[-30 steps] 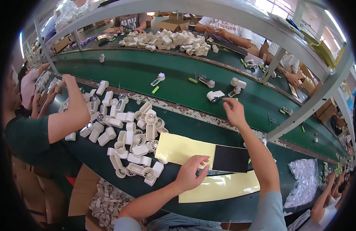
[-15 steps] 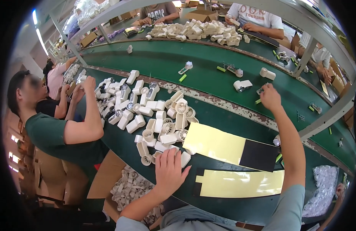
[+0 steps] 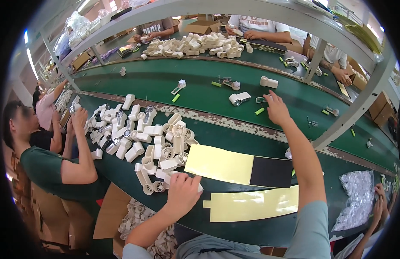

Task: The person assembles small handheld fans by hand, inserting fan blades, batteries, and internal circuitry into plastic handheld fan housings on a factory production line.

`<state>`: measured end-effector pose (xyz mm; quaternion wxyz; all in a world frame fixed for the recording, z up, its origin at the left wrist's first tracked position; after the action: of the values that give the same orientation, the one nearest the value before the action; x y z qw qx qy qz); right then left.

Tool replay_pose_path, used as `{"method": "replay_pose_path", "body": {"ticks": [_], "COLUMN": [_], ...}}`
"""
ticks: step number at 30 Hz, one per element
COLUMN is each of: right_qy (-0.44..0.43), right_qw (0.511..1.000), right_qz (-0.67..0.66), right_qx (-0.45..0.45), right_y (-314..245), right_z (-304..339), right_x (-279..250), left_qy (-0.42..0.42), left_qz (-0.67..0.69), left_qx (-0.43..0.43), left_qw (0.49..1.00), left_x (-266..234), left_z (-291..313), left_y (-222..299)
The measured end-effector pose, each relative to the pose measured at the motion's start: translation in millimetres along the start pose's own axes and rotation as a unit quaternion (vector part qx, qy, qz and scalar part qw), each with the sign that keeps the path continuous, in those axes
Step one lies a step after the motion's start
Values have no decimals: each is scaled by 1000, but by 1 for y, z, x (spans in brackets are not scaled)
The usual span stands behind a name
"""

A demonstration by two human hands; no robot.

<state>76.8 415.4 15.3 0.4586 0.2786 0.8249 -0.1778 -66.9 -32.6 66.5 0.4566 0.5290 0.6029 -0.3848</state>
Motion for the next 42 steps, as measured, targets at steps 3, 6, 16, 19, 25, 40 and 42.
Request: {"method": "replay_pose_path", "body": {"ticks": [3,6,16,19,25,40,42], "right_qy": [-28,-99,-4,-26,-146,74,76], "right_qw": [999,990,983,973,783,958,963], "right_qz": [-1,21,-129,-198,-551,-264,-246], "right_qx": [25,95,133,114,249,80,79], "right_y": [15,26,-15,-51,-123,-187,-185], "right_z": [-8,-14,51,86,168,193,197], "right_x": [15,22,-82,-147,-211,-207,-205], "left_qy": [13,57,298,213,-87,-280,-282], "left_qz": [73,195,514,729,822,873,863], "left_qx": [56,48,-183,-242,-267,-132,-131], "left_qw": [996,978,783,605,495,377,399], "left_x": [-8,-21,-9,12,72,88,89], "left_z": [-13,-21,-30,-54,-52,-34,-34], "left_y": [4,-2,-40,-18,56,98,97]}}
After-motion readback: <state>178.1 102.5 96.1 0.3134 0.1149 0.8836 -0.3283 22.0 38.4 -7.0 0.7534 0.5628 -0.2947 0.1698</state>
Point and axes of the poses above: each hand's wrist, its own z-axis away from the middle knuckle, its own x-axis out of the palm, y = z × x, the point moved 5 cm from there along -z, towards the middle knuckle, and after that the axes turned 6 degrees about y, right-handed, at the moved point
